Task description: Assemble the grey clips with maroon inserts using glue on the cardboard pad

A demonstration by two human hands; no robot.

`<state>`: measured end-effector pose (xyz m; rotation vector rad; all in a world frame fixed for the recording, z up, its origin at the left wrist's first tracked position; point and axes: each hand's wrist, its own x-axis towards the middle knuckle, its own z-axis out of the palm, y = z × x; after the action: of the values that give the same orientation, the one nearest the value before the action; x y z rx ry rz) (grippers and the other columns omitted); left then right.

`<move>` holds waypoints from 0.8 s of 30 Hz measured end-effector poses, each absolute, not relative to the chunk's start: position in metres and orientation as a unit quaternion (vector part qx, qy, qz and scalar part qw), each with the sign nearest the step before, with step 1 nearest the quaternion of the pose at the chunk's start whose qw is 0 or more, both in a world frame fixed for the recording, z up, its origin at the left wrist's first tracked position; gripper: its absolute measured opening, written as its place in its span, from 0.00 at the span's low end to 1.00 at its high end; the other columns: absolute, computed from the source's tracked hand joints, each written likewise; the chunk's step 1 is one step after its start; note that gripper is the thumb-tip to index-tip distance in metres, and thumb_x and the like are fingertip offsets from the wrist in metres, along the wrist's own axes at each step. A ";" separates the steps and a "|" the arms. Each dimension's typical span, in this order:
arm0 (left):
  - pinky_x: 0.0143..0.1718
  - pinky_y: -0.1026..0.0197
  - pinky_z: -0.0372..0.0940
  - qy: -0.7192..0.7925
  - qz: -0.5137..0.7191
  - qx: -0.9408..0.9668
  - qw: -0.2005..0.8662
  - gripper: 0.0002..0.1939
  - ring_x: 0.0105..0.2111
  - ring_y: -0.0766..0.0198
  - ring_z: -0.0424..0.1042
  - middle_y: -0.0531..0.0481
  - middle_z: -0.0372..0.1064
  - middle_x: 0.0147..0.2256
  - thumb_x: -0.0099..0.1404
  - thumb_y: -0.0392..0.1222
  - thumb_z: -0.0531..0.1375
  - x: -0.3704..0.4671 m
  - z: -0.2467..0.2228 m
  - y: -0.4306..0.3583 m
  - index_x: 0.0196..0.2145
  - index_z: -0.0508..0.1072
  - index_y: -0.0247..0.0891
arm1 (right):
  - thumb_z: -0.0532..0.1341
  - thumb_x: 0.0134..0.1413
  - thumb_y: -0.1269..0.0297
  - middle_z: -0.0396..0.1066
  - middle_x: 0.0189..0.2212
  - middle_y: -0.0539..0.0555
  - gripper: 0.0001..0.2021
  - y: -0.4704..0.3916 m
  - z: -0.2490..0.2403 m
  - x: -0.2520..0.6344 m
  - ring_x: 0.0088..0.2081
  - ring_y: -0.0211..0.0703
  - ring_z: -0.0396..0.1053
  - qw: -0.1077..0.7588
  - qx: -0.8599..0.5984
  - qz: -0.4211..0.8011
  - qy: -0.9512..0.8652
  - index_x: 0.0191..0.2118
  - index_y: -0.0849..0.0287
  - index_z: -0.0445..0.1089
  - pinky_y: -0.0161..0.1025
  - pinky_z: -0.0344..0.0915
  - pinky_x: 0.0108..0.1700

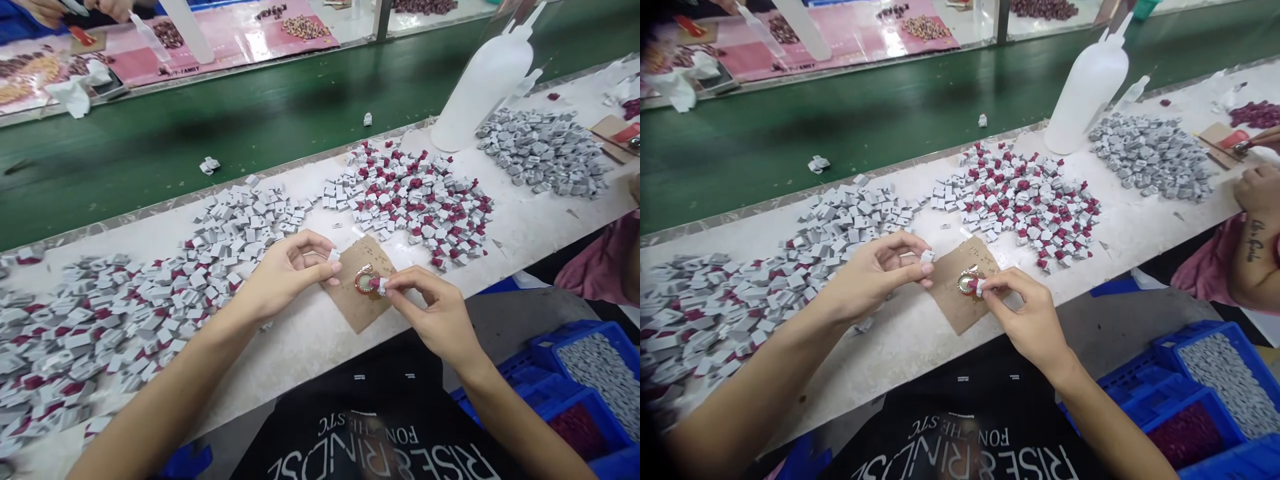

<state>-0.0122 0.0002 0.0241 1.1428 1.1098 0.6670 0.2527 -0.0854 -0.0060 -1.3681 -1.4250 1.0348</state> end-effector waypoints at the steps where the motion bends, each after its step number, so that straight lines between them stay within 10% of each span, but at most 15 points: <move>1: 0.47 0.47 0.85 0.489 0.294 0.502 0.650 0.21 0.34 0.51 0.88 0.49 0.84 0.31 0.60 0.54 0.82 -0.010 0.024 -0.001 0.43 0.81 0.45 | 0.73 0.70 0.63 0.85 0.41 0.54 0.03 -0.085 -0.005 0.252 0.44 0.54 0.82 0.437 -0.553 0.417 -0.574 0.43 0.46 0.86 0.53 0.80 0.48; 24: 0.53 0.48 0.84 0.421 0.340 0.531 0.652 0.14 0.42 0.52 0.88 0.44 0.87 0.43 0.70 0.47 0.75 0.030 0.039 -0.001 0.51 0.84 0.42 | 0.80 0.59 0.47 0.85 0.48 0.53 0.14 -0.052 0.008 0.259 0.54 0.60 0.86 0.536 -0.494 0.554 -0.403 0.43 0.44 0.80 0.64 0.84 0.59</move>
<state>0.0299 -0.0006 0.0387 1.2044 0.9552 0.7721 0.2586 -0.0518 0.0085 -1.1770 -0.9598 1.3182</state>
